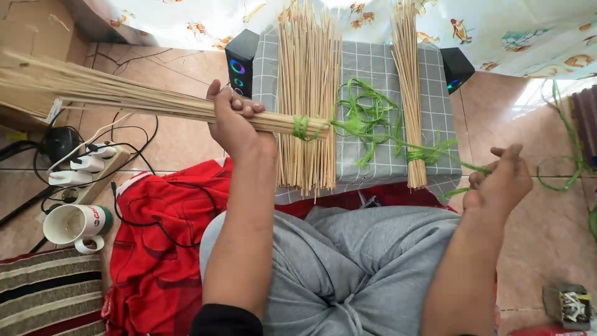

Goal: Bundling and tying thin wooden sticks together using green plastic twine

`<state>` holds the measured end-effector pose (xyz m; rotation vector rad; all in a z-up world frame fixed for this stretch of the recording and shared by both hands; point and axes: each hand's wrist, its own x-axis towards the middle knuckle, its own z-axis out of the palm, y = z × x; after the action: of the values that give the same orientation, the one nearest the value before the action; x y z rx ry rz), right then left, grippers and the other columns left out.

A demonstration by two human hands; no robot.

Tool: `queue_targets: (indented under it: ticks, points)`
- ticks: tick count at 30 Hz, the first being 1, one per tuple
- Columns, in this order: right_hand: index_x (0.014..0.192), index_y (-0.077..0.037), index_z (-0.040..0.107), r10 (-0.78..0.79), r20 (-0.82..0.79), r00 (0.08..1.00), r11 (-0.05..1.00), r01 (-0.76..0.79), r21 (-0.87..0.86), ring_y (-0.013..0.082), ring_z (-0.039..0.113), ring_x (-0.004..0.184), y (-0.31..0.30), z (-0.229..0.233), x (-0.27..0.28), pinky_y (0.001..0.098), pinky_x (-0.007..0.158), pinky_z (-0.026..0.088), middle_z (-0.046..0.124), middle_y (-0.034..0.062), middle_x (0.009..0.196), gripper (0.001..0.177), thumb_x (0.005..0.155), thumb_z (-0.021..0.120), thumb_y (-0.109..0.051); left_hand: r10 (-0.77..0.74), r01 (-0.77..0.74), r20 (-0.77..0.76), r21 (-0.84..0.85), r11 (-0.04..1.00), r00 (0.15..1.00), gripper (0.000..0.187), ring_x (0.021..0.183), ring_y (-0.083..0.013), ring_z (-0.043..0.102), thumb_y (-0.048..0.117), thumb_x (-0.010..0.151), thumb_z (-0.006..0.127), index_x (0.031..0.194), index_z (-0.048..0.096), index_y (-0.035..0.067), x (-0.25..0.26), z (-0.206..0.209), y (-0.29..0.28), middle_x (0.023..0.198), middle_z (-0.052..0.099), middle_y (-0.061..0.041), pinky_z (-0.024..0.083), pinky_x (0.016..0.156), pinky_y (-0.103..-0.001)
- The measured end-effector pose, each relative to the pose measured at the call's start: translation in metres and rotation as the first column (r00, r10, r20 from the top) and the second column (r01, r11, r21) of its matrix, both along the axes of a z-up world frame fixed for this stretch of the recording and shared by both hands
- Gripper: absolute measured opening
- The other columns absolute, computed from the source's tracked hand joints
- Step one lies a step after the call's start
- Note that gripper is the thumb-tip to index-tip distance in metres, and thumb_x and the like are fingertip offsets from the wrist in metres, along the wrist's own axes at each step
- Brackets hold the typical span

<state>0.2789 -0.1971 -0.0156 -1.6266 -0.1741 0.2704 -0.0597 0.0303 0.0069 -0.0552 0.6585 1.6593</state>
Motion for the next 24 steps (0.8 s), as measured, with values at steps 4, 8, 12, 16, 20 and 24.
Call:
queue_targets:
  ticks: [4,8,12,16,20,24]
  points:
    - [0.098,-0.016,0.066,-0.050,-0.427,0.903,0.932,0.196,0.306,0.0042,0.028,0.050,-0.028,-0.044,0.067,0.0207,0.048,0.021,0.033,-0.0065,0.061,0.031,0.100,0.065,-0.047,-0.033,0.035,0.128,-0.009,0.999,0.991,0.031,0.049,-0.0055,0.037,0.000,0.093,0.052,0.122,0.056,0.009,-0.014,-0.008,0.008,0.064,0.043,0.003,0.038,0.047,-0.021]
    - [0.100,-0.013,0.065,-0.121,-0.507,0.854,0.862,0.344,0.373,0.0094,0.050,0.060,-0.050,-0.051,0.101,0.0263,0.057,0.052,0.050,-0.0005,0.072,0.036,0.103,0.053,-0.047,0.030,-0.029,0.052,-0.017,0.999,0.998,0.035,0.050,-0.0075,0.039,-0.001,0.089,0.054,0.121,0.057,0.010,-0.012,0.007,0.002,0.064,0.044,0.002,0.042,0.051,-0.024]
    - [0.101,-0.009,0.064,-0.187,-0.273,0.944,0.892,0.279,0.355,0.0198,0.072,0.082,-0.012,-0.001,0.024,0.0277,0.071,0.068,0.067,0.0104,0.103,0.014,0.089,0.060,-0.016,0.009,-0.009,-0.018,0.003,1.000,1.000,0.029,0.052,-0.0075,0.042,0.001,0.095,0.052,0.123,0.054,0.009,-0.001,0.007,-0.004,0.067,0.044,0.001,0.047,0.055,-0.026]
    - [0.111,-0.012,0.071,0.299,0.345,0.890,0.941,-0.335,0.048,0.0081,0.069,0.081,0.046,0.003,-0.084,0.0205,0.071,0.059,0.067,0.0040,0.081,0.016,0.101,0.077,-0.002,-0.032,0.024,-0.163,-0.050,0.998,0.986,0.028,0.045,-0.0084,0.052,0.007,0.090,0.062,0.117,0.063,0.014,0.031,-0.008,-0.011,0.062,0.040,0.005,0.056,0.053,-0.028]
    - [0.139,-0.008,0.059,0.703,0.554,0.445,0.701,-0.562,-0.439,0.0387,0.069,0.108,0.072,0.047,-0.147,0.0517,0.094,0.056,0.072,0.0228,0.114,0.063,0.087,0.085,-0.031,-0.089,0.085,-0.246,-0.025,0.996,0.965,0.030,0.045,-0.0083,0.051,0.005,0.088,0.059,0.117,0.060,0.012,0.051,0.003,-0.032,0.062,0.040,0.003,0.054,0.052,-0.028]
    - [0.131,-0.009,0.067,0.819,0.571,0.055,0.506,-0.538,-0.674,0.0255,0.069,0.080,0.093,0.054,-0.160,0.0360,0.071,0.058,0.067,0.0129,0.087,0.049,0.090,0.081,-0.033,-0.074,0.081,-0.241,0.018,0.997,0.968,0.029,0.044,-0.0100,0.051,0.003,0.089,0.059,0.117,0.059,0.009,0.050,-0.001,-0.032,0.063,0.041,0.001,0.055,0.053,-0.030]
